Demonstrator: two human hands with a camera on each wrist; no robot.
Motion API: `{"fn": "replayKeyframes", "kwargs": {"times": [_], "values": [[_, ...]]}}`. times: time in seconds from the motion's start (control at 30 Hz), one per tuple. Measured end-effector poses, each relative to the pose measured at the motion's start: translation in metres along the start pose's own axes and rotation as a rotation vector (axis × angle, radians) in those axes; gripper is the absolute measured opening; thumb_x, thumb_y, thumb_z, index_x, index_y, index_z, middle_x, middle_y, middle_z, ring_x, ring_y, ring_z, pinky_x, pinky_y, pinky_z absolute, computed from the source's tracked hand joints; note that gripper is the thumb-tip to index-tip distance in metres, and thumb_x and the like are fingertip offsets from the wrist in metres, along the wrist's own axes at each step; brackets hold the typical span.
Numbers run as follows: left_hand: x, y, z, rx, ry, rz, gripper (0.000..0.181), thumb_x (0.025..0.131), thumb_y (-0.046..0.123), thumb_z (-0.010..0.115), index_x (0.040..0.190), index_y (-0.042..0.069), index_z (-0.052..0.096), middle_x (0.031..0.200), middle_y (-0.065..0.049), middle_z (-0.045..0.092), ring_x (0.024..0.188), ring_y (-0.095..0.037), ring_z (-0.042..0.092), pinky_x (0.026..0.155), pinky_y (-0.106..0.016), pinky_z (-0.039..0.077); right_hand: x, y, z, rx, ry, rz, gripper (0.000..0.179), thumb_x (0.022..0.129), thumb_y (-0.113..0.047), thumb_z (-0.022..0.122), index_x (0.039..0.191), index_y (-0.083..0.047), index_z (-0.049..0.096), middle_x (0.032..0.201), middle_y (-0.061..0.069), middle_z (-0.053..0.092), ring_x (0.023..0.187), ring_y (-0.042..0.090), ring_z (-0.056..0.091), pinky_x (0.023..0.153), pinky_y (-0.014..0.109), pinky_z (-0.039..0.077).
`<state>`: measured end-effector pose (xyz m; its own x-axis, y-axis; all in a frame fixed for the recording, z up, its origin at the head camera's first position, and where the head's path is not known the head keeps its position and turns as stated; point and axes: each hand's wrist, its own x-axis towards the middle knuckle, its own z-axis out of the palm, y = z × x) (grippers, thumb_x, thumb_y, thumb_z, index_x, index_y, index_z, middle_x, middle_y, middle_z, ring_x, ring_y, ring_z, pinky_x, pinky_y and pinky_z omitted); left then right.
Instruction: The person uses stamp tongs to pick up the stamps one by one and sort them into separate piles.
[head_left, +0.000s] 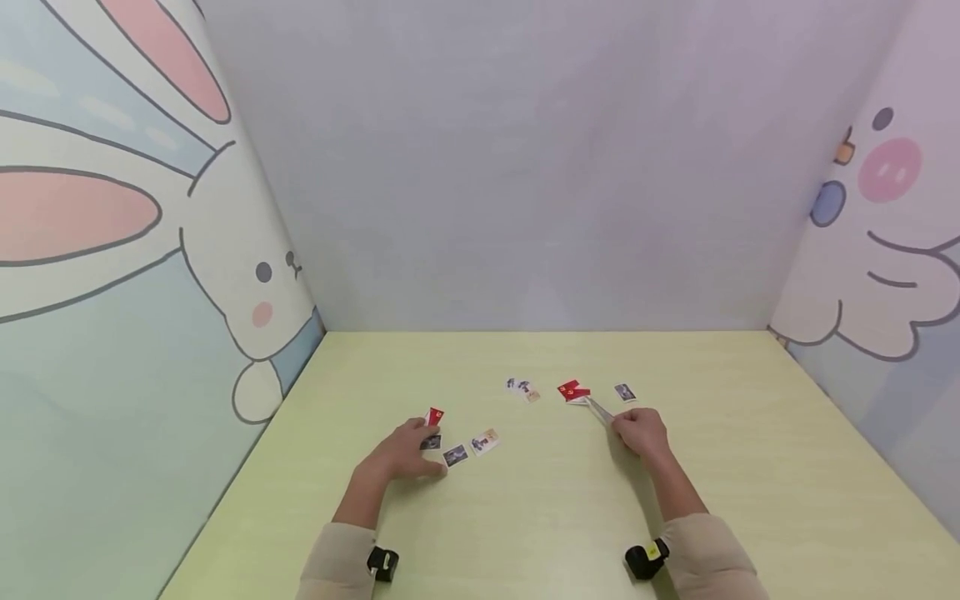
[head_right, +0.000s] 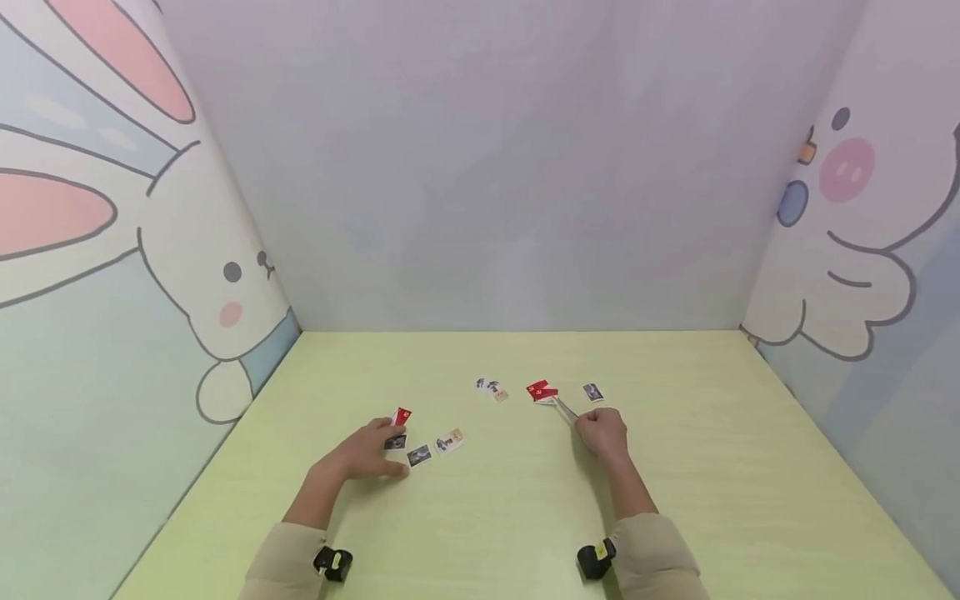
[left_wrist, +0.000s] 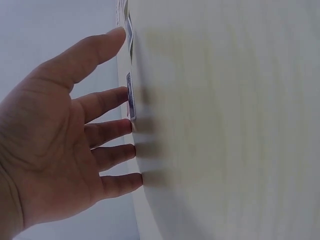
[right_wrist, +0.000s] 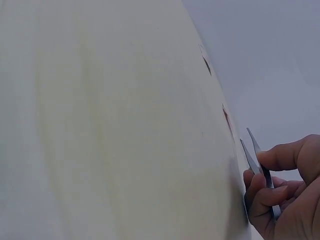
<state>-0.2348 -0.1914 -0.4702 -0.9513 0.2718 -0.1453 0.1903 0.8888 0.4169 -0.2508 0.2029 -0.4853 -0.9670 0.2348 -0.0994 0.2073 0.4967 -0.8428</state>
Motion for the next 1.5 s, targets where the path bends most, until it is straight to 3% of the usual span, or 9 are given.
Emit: {"fn": "replayKeyframes", "kwargs": {"times": [0.17, 0.47, 0.83, 1.27, 1.5], "values": [[0.001, 0.000, -0.002, 0.001, 0.011, 0.008, 0.070, 0.072, 0.039, 0.076, 0.131, 0.010, 0.054, 0.138, -0.019, 0.039, 0.122, -0.037, 0.040, 0.096, -0.054, 0.036, 0.002, -0.004, 0.001, 0.000, 0.013, -0.021, 0.017, 0.081, -0.009, 0.058, 0.084, 0.005, 0.067, 0.071, 0.007, 0.055, 0.063, 0.017, 0.047, 0.052, 0.027, 0.039], [0.002, 0.000, -0.001, 0.000, 0.014, 0.023, 0.068, 0.072, 0.038, 0.077, 0.130, 0.009, 0.055, 0.137, -0.019, 0.040, 0.121, -0.038, 0.040, 0.095, -0.055, 0.036, 0.006, -0.010, -0.002, -0.118, 0.090, -0.107, 0.013, 0.080, -0.009, 0.060, 0.080, 0.002, 0.066, 0.068, 0.006, 0.057, 0.061, 0.020, 0.048, 0.051, 0.029, 0.037], [0.005, -0.003, 0.000, 0.017, 0.005, 0.011, 0.069, 0.073, 0.040, 0.076, 0.131, 0.010, 0.054, 0.137, -0.018, 0.041, 0.122, -0.036, 0.040, 0.095, -0.053, 0.036, 0.010, -0.008, -0.005, -0.215, 0.116, -0.151, 0.012, 0.082, -0.013, 0.059, 0.084, -0.001, 0.063, 0.074, 0.007, 0.061, 0.066, 0.024, 0.052, 0.053, 0.034, 0.038], [0.007, -0.003, 0.000, 0.015, 0.001, 0.014, 0.067, 0.072, 0.039, 0.076, 0.129, 0.011, 0.056, 0.136, -0.017, 0.042, 0.119, -0.034, 0.044, 0.094, -0.052, 0.038, 0.021, -0.006, -0.010, -0.290, 0.103, -0.166, 0.015, 0.082, -0.012, 0.057, 0.086, 0.001, 0.064, 0.075, 0.009, 0.060, 0.063, 0.023, 0.051, 0.048, 0.032, 0.037], [0.007, -0.001, -0.003, 0.009, -0.002, 0.018, 0.066, 0.071, 0.038, 0.077, 0.128, 0.009, 0.057, 0.134, -0.017, 0.043, 0.118, -0.035, 0.044, 0.093, -0.052, 0.039, 0.024, -0.007, -0.012, -0.251, 0.095, -0.167, 0.015, 0.083, -0.014, 0.058, 0.084, 0.000, 0.063, 0.075, 0.009, 0.060, 0.065, 0.025, 0.052, 0.050, 0.033, 0.038]]}}
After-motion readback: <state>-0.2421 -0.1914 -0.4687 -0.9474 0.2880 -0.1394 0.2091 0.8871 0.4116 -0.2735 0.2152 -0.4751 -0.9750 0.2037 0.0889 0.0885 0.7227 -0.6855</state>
